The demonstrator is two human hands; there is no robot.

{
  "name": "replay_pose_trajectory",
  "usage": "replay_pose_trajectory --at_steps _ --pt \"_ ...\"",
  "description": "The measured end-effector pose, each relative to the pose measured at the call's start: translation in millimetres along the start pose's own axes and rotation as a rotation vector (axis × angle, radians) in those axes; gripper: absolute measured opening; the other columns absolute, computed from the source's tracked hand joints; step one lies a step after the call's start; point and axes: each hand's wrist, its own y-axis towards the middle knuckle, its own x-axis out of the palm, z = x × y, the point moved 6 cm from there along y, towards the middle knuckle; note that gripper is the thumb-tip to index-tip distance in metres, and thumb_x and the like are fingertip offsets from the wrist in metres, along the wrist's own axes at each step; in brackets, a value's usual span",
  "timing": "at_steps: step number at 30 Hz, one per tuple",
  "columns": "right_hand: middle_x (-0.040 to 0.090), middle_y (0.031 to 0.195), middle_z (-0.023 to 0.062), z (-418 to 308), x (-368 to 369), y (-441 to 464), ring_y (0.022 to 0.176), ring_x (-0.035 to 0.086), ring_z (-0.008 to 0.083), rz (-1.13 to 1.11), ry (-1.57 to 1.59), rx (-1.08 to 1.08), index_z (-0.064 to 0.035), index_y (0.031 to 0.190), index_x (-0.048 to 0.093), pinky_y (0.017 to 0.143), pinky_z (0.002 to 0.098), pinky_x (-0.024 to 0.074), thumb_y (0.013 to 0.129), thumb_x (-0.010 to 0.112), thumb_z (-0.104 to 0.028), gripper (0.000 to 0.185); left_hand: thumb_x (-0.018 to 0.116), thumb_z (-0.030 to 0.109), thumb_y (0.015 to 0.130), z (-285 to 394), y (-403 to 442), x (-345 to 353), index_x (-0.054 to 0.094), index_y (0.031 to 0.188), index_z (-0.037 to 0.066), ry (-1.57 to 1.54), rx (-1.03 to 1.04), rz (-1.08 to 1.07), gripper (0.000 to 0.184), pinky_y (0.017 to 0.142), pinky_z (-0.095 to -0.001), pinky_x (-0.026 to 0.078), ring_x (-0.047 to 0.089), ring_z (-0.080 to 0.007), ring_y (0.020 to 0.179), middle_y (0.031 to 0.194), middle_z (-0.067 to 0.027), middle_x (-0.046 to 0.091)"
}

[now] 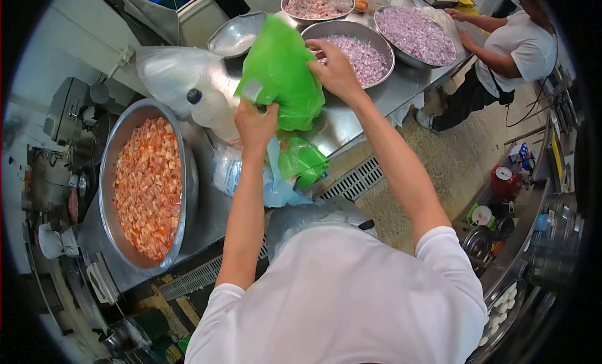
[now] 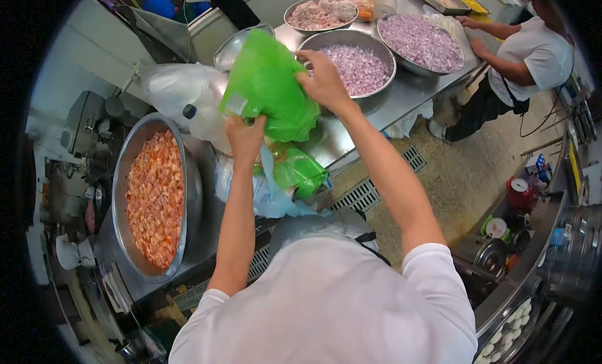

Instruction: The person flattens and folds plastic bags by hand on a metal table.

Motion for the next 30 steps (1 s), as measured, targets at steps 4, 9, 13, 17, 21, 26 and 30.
replay_pose_trajectory --at_steps 4,9,13,17,21,26,30 --pt "0.07 0.086 0.0064 56.5 33.4 25.6 0.078 0.065 0.0183 -0.239 0.025 0.228 0.0012 0.107 0.068 0.074 0.0316 0.0513 0.093 0.062 -0.014 0.021 0.068 0.016 0.08 -21.4 16.2 17.8 0.063 0.119 0.0 -0.022 -0.072 -0.061 0.042 0.081 -0.0456 0.052 0.07 -0.0387 0.09 0.097 -0.0206 0.073" --pt "0.068 0.082 -0.0009 104.8 50.8 -43.1 0.07 0.06 0.0052 -0.333 0.699 0.862 -0.0114 0.105 0.071 0.058 0.02 0.0441 0.096 0.063 -0.018 0.014 0.068 0.016 0.083 -44.9 12.0 16.0 0.061 0.124 -0.001 -0.056 -0.062 -0.001 0.045 0.084 -0.0434 0.051 0.069 -0.0372 0.096 0.102 -0.0217 0.072" --pt "0.072 0.096 0.002 79.6 -0.3 -26.6 0.083 0.065 0.0112 -0.327 0.308 0.809 -0.0059 0.111 0.071 0.071 0.028 0.0519 0.098 0.062 -0.023 0.023 0.068 0.016 0.084 -8.2 -3.5 -14.8 0.058 0.127 -0.003 -0.09 -0.11 0.133 0.048 0.085 -0.0432 0.051 0.068 -0.0387 0.098 0.104 -0.0247 0.07" --pt "0.072 0.101 0.0034 26.6 14.9 28.0 0.09 0.065 0.014 -0.164 0.488 0.351 -0.0034 0.122 0.068 0.08 0.0329 0.0512 0.103 0.054 -0.032 0.037 0.065 0.013 0.08 -6.4 -11.2 5.4 0.058 0.124 -0.005 -0.183 -0.013 0.07 0.048 0.087 -0.0455 0.051 0.067 -0.0438 0.097 0.104 -0.0268 0.07" --pt "0.072 0.09 0.0064 53.6 57.1 12.3 0.082 0.062 0.0121 -0.297 0.333 0.444 0.0001 0.111 0.071 0.077 0.0296 0.0508 0.099 0.059 -0.029 0.034 0.063 0.016 0.08 -36.1 -7.6 22.3 0.059 0.123 -0.005 -0.19 -0.056 -0.06 0.049 0.088 -0.0451 0.05 0.067 -0.0419 0.097 0.105 -0.0268 0.07" --pt "0.069 0.077 0.0117 131.5 70.9 -8.7 0.072 0.062 0.0165 -0.341 0.122 0.348 0.002 0.09 0.069 0.068 0.0376 0.0493 0.094 0.06 -0.025 0.029 0.061 0.013 0.081 -43.2 -14.1 20.3 0.059 0.124 -0.005 -0.462 -0.112 -0.112 0.047 0.09 -0.0376 0.047 0.062 -0.0256 0.1 0.108 -0.0166 0.068" --pt "0.066 0.075 0.0233 125.1 59.5 -4.2 0.069 0.064 0.0328 -0.343 -0.117 0.165 0.0024 0.08 0.065 0.065 0.0453 0.0468 0.09 0.06 -0.02 0.025 0.06 0.011 0.082 -81.3 -3.2 37.6 0.059 0.127 -0.003 -0.609 -0.16 -0.069 0.048 0.078 -0.0296 0.049 0.062 -0.0173 0.09 0.1 -0.0084 0.066"
